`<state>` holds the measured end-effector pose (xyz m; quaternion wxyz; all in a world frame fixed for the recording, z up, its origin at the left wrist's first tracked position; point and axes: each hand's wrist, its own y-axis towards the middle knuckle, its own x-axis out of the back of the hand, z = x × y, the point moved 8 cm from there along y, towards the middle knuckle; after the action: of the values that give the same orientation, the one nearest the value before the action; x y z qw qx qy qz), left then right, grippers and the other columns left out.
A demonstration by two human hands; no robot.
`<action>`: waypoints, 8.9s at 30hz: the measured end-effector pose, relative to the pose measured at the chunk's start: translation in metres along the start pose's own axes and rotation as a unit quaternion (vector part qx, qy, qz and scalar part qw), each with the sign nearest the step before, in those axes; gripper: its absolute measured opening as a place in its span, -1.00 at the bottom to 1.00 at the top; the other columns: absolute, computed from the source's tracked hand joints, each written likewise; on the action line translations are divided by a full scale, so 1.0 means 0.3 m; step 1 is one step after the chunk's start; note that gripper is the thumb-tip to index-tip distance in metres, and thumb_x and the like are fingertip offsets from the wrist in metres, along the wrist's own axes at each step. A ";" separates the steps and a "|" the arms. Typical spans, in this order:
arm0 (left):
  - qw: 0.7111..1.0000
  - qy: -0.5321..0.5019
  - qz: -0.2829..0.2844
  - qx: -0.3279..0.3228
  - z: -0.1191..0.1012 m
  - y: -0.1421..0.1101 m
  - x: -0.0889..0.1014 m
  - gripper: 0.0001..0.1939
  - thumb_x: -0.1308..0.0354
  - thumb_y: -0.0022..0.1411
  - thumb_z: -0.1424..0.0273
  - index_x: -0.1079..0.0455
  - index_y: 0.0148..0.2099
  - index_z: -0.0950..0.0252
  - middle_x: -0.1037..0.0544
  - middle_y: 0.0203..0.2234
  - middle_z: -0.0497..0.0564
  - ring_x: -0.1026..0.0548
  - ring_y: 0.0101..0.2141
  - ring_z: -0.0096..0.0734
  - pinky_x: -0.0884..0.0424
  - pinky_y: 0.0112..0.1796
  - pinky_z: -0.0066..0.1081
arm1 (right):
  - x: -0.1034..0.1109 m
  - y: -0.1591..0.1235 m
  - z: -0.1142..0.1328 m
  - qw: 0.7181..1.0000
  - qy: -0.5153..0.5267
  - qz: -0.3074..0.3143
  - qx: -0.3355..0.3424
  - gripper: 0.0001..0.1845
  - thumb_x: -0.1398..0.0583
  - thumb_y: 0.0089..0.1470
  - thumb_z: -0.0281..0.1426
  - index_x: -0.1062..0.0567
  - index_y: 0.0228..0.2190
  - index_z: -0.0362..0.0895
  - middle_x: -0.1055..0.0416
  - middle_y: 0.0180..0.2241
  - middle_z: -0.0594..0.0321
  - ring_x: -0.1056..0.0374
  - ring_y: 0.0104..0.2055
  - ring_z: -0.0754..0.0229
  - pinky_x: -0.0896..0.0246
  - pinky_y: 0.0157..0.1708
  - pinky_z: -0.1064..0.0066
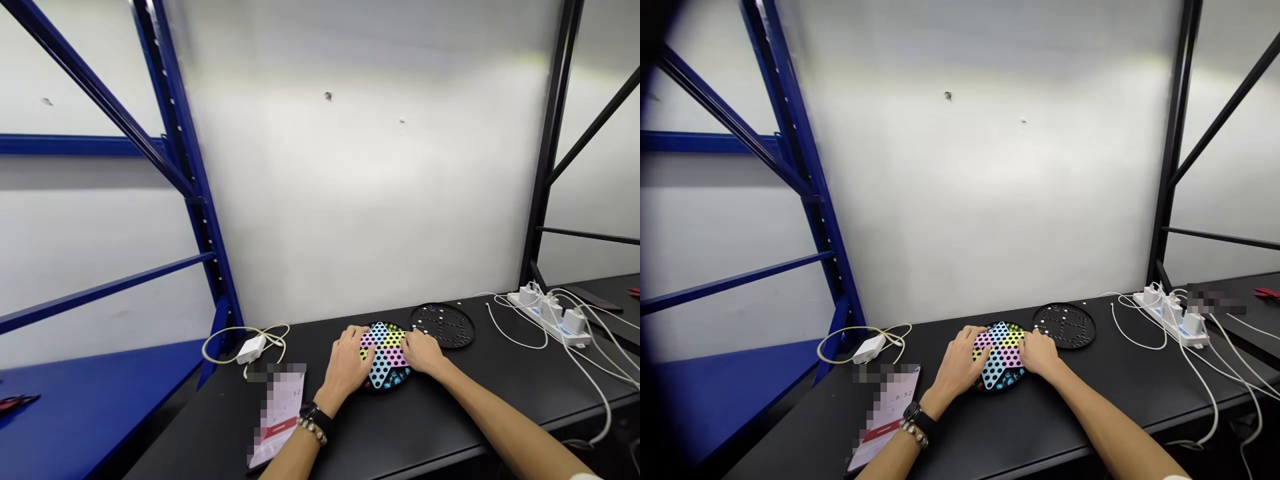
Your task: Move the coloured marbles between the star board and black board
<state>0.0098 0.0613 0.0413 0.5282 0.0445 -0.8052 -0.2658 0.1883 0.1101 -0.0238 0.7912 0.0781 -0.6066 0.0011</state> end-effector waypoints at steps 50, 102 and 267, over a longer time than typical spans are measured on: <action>1.000 0.007 -0.007 -0.022 0.020 0.002 0.000 -0.74 -0.03 0.27 0.32 -0.36 -0.01 0.18 -0.47 -0.08 0.02 -0.44 -0.06 -0.23 -0.32 -0.10 -0.26 | 0.046 -0.030 0.087 0.998 -0.040 -0.015 0.055 -0.60 -0.01 0.20 -0.30 -0.59 -0.38 -0.20 -0.55 -0.31 -0.03 -0.48 -0.26 0.04 -0.21 -0.26 0.36; 0.999 -0.026 0.001 -0.032 0.012 -0.004 0.010 -0.78 -0.02 0.26 0.36 -0.37 -0.05 0.18 -0.48 -0.11 0.01 -0.45 -0.08 -0.25 -0.33 -0.10 -0.26 | -0.071 0.232 0.150 0.988 0.022 0.013 0.151 -0.57 0.05 0.26 -0.11 -0.52 -0.26 -0.05 -0.35 -0.15 0.12 -0.37 -0.21 0.12 -0.12 -0.23 0.35; 0.978 0.085 0.189 0.032 0.091 -0.030 -0.104 -0.52 0.16 0.30 0.15 -0.24 0.21 0.08 -0.32 0.15 0.06 -0.25 0.13 -0.12 -0.16 0.10 -0.10 | -0.043 0.184 0.069 0.992 0.048 0.005 0.115 -0.47 -0.02 0.24 -0.10 -0.51 -0.59 -0.10 -0.44 -0.46 0.17 -0.34 -0.40 0.20 -0.01 -0.42 0.43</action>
<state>-0.0023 0.0750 0.0031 0.6335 -0.0690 -0.7596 -0.1303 0.1597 0.1634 -0.0242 0.8054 0.1652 -0.5638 0.0783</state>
